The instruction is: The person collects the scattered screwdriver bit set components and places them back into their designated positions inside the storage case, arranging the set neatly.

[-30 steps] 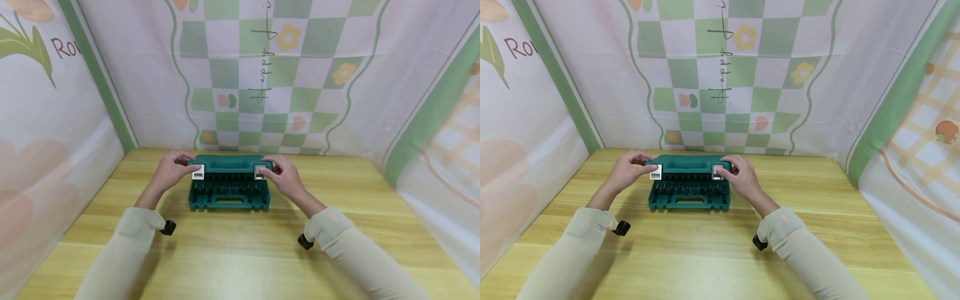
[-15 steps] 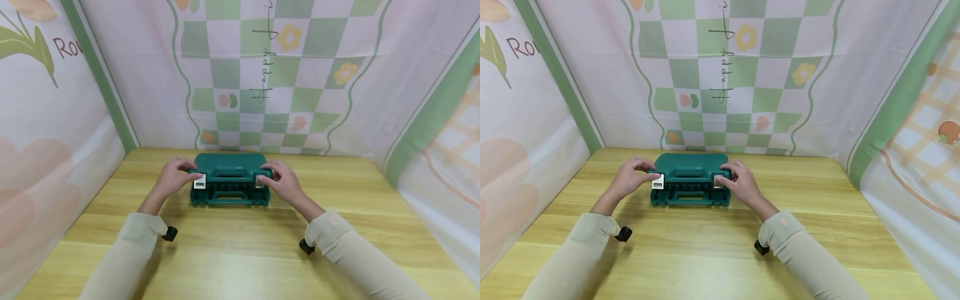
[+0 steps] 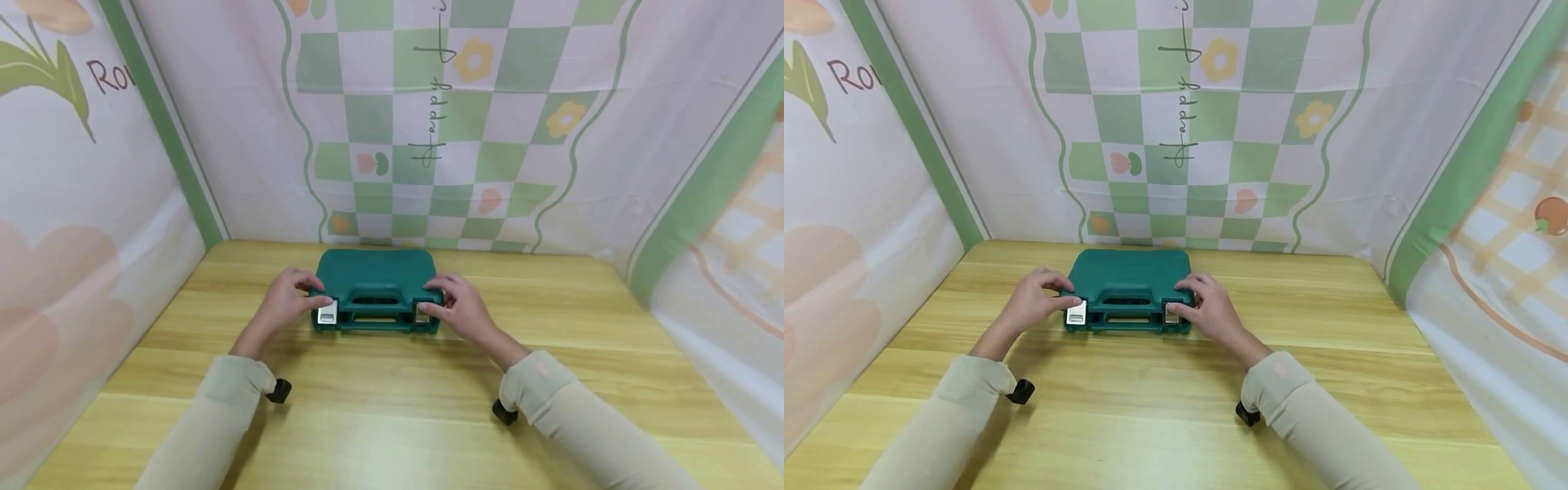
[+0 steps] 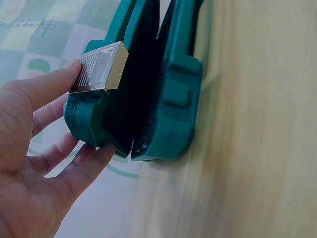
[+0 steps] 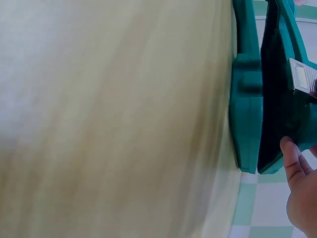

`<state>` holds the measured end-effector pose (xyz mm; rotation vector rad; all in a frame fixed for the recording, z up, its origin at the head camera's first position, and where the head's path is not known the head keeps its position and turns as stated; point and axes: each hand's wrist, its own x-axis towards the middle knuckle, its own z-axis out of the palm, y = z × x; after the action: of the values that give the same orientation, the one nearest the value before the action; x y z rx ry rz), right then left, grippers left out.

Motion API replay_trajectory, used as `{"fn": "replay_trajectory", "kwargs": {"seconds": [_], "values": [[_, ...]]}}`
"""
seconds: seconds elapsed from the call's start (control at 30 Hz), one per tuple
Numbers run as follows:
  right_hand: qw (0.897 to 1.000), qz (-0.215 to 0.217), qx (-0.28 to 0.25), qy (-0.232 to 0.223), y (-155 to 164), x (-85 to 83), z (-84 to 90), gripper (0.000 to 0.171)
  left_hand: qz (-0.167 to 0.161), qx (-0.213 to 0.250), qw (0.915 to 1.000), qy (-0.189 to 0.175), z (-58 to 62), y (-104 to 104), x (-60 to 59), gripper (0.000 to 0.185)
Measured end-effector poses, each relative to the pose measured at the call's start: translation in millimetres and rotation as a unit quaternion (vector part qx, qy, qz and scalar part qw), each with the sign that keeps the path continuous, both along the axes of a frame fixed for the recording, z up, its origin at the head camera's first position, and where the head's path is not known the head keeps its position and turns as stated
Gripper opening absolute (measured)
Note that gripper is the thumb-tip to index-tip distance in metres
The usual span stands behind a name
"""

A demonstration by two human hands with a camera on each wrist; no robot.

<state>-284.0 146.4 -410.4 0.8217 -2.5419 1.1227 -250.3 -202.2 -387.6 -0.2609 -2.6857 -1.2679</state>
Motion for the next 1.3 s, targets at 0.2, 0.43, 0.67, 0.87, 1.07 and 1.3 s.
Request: {"fn": "replay_trajectory", "kwargs": {"seconds": [0.2, 0.43, 0.67, 0.87, 1.07, 1.3], "values": [[1.0, 0.003, 0.008, -0.007, 0, 4.8, -4.8, 0.035, -0.008, -0.01, 0.9999, 0.007, -7.9, 2, 2.4, 0.024], [1.0, 0.002, 0.017, -0.002, -1, 6.8, -13.0, 0.034, -0.009, -0.02, 0.9998, -0.001, -16.6, 3, 3.9, 0.02], [0.999, -0.001, 0.033, 0.015, -1, 7.5, -18.4, 0.036, -0.011, -0.026, 0.9996, 0.001, -19.8, 5, 4.7, 0.019], [0.998, 0.009, 0.055, 0.02, -1, 7.3, -19.5, 0.036, -0.011, -0.044, 0.9989, 0.008, -23.3, 5, 4.6, 0.02], [0.994, 0.013, 0.107, 0.021, -2, 7.6, -12.8, 0.04, -0.018, -0.086, 0.9962, 0.003, -23.1, 7, 4.8, 0.033], [0.969, 0.014, 0.248, 0.001, -8, 2.6, -4.0, 0.079, -0.059, -0.16, 0.9853, -0.012, -27.2, 10, -1.6, 0.071]]}}
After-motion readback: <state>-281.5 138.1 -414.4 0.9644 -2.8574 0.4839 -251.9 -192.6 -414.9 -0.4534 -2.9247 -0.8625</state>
